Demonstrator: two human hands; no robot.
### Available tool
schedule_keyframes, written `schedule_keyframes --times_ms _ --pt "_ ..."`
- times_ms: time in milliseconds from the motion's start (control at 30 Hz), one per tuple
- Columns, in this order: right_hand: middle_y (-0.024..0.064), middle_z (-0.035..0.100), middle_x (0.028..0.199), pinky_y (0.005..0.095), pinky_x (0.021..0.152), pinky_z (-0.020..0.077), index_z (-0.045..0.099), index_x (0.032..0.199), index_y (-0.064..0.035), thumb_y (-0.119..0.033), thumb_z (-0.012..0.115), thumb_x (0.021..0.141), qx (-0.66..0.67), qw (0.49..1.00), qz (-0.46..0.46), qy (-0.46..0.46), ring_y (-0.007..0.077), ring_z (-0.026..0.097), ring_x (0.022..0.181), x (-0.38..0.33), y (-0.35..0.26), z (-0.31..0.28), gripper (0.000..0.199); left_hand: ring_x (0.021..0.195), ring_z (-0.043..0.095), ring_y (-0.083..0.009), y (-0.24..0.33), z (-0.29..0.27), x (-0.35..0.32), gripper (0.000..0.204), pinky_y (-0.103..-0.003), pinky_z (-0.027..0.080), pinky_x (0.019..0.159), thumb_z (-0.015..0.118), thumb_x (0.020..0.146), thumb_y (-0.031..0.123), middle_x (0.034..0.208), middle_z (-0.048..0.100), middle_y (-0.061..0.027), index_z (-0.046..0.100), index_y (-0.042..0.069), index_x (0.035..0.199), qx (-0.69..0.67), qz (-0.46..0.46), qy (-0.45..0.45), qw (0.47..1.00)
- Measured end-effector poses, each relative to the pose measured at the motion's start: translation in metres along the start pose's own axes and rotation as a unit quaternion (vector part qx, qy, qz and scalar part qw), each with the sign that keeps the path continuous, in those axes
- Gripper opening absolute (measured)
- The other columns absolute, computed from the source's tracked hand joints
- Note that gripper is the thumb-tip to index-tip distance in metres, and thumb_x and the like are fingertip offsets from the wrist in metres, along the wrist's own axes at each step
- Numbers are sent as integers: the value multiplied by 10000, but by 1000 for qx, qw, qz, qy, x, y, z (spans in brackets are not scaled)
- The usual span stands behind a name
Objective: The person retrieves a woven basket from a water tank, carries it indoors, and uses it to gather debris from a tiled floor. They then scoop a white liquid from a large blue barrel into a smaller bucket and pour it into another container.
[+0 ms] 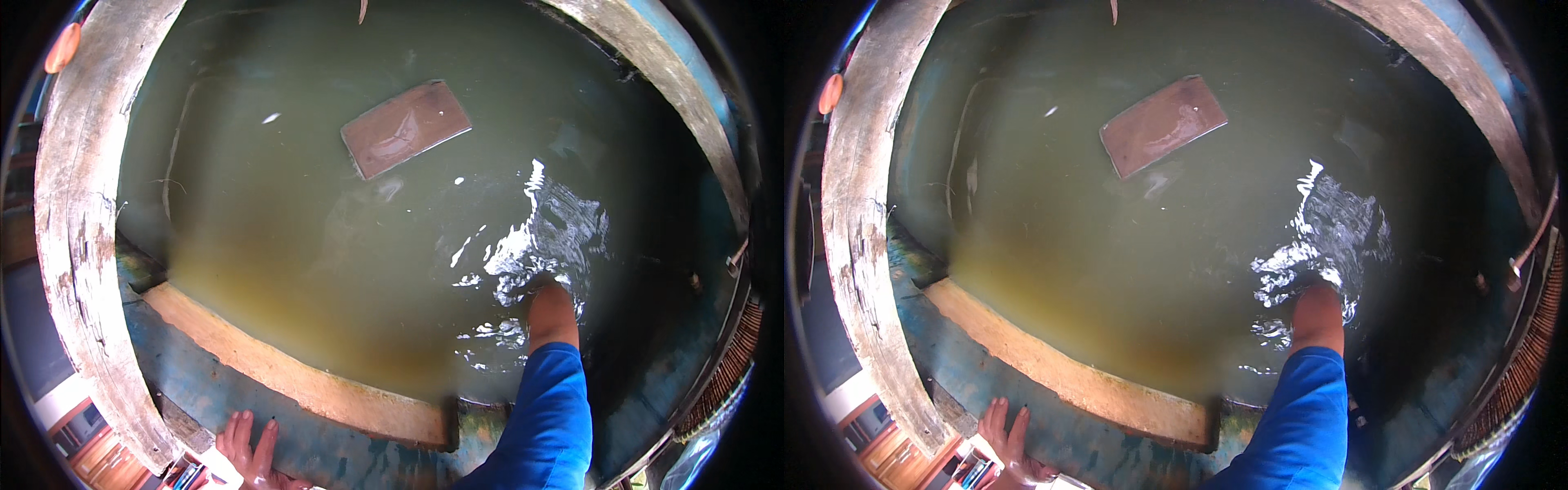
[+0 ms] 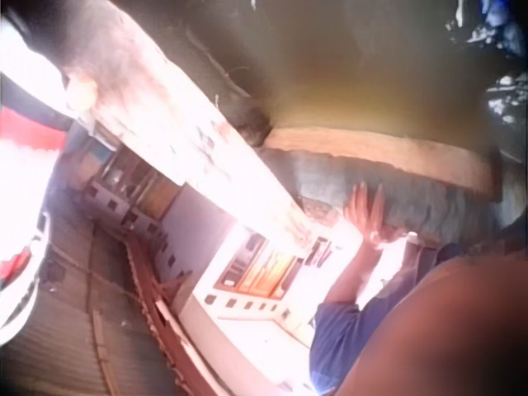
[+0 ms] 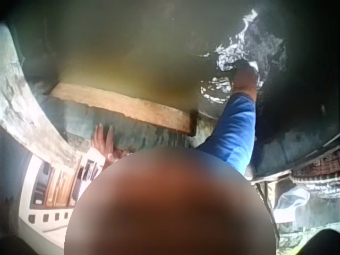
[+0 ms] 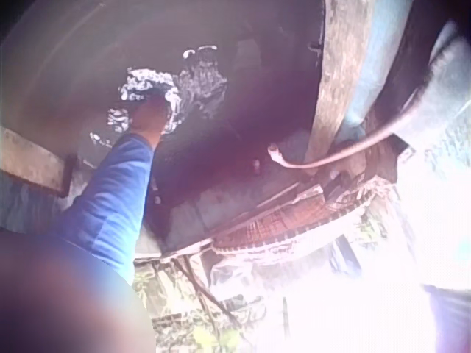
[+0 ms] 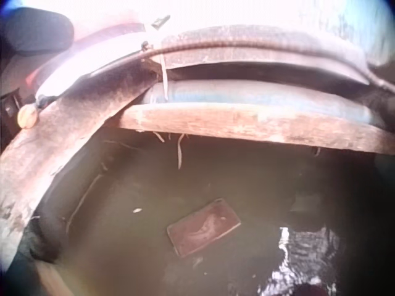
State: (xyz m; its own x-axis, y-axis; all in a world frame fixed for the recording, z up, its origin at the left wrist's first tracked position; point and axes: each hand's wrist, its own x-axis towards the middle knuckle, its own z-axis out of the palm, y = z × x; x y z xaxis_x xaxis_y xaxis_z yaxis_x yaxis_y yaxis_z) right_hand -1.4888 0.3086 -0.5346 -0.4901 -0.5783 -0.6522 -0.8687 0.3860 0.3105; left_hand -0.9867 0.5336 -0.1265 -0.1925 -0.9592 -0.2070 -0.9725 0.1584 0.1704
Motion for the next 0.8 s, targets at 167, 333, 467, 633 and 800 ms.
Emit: schedule_keyframes --times_ms 167,333,467,633,800 --pt "166 618 1275 472 892 552 604 1224 -138 -218 490 964 5 999 -14 45 322 621 1175 -30 16 -52 295 1195 516 -448 1 5 -2 940 -533 338 963 370 869 812 1334 546 -280 631 11 1285 -10 3 46 999" --pt "163 631 1259 474 874 566 611 1209 -135 -190 489 967 15 987 -88 136 319 634 1161 -80 24 -106 276 1200 510 -433 5 7 2 930 -509 335 964 379 867 807 1314 569 -262 653 14 1269 -40 1 88 995" --pt "152 636 1131 503 795 589 587 1150 -132 -117 519 924 42 948 -177 262 379 650 1080 -139 32 -144 236 1219 502 -439 7 3 4 881 -525 321 997 395 886 747 1345 545 -268 619 2 1298 -52 13 99 994" --pt "155 651 1042 490 738 595 540 1166 -133 -67 504 922 96 946 -184 249 370 674 1030 -227 52 -182 256 1274 459 -412 8 -5 0 837 -538 283 1042 483 844 684 1401 502 -246 583 19 1342 -69 6 89 994" --pt "136 641 1282 455 1004 511 538 1367 -129 39 563 796 146 822 -278 475 334 642 1145 -314 97 -202 595 1296 449 -392 10 -9 -4 783 -549 272 1066 648 769 554 1429 482 -217 554 78 1384 -74 1 86 994"
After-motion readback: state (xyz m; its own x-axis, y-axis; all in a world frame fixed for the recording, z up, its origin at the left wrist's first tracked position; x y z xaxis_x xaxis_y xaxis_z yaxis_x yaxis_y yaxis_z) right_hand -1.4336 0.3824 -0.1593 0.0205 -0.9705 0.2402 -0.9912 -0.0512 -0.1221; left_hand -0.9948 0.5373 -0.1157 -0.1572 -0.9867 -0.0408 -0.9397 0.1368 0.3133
